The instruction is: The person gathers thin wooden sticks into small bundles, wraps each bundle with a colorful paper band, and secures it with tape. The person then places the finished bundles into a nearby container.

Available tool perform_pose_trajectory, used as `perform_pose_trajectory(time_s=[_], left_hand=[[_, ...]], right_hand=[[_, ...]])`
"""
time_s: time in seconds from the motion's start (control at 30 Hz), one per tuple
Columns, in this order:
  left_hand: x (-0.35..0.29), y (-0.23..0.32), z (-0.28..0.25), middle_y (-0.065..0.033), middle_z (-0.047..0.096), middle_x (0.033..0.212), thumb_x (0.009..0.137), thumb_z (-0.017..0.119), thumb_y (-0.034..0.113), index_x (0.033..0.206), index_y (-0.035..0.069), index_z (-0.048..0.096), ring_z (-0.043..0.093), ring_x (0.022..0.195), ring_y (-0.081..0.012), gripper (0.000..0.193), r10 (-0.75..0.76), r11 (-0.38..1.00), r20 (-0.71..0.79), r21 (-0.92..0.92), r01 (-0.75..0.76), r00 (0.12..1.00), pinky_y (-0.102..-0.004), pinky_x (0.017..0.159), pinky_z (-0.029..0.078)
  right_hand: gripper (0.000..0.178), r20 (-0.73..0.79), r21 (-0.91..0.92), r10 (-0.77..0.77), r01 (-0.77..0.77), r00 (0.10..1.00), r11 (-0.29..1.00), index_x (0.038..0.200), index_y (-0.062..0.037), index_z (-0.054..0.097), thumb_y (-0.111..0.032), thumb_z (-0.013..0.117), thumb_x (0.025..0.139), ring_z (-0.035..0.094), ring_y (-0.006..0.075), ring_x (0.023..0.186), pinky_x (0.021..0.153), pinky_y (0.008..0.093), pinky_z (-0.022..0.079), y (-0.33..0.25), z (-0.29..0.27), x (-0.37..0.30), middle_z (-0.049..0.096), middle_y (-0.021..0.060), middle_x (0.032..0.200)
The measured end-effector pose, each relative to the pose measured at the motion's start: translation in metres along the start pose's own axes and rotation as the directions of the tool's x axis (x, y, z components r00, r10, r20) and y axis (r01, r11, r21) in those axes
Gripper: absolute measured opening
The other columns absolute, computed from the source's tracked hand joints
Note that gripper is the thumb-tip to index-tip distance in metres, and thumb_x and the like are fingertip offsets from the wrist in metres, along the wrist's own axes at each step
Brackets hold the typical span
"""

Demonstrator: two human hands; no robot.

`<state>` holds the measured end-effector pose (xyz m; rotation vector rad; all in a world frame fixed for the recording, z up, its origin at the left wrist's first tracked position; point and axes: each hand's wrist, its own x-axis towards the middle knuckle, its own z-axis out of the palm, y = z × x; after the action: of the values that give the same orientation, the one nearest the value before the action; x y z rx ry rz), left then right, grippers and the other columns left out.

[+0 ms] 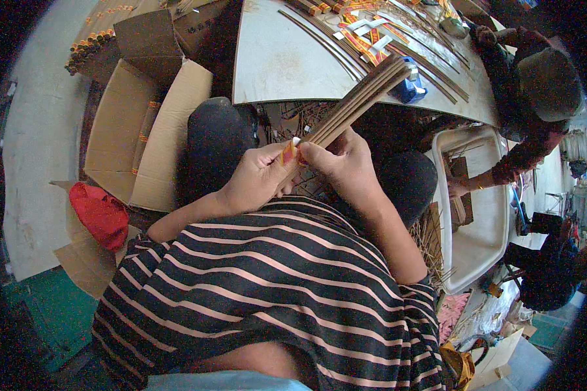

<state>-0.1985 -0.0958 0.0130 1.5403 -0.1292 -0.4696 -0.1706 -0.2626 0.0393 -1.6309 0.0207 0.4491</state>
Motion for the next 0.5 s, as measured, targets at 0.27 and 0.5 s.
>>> perform_pose_trajectory(time_s=[0.27,0.5], left_hand=[[-0.002,-0.002,-0.001,-0.0068,0.058,0.075,0.093,0.044,0.018,0.118,-0.001,0.049,0.053,0.059,-0.0089,0.033,0.072,0.993,-0.008,0.095,-0.071,0.997,-0.0192,0.053,0.045],[-0.003,-0.009,-0.002,-0.0195,0.060,0.098,0.091,0.047,0.015,0.122,-0.001,0.045,0.061,0.077,-0.0217,0.036,0.345,0.884,-0.045,0.352,-0.308,0.938,-0.0260,0.068,0.050]], right_hand=[[0.029,-0.081,0.026,-0.090,0.092,0.993,0.995,0.092,0.0033,0.049,-0.015,0.065,0.076,0.054,0.0106,0.071,0.066,0.0244,0.046,0.007,0.009,-0.001,0.058,0.0065,0.081],[0.029,-0.076,0.028,-0.097,0.099,0.992,0.995,0.092,0.0027,0.049,-0.016,0.065,0.077,0.052,0.0093,0.072,0.066,0.0238,0.045,0.004,0.011,0.000,0.057,0.0049,0.081]])
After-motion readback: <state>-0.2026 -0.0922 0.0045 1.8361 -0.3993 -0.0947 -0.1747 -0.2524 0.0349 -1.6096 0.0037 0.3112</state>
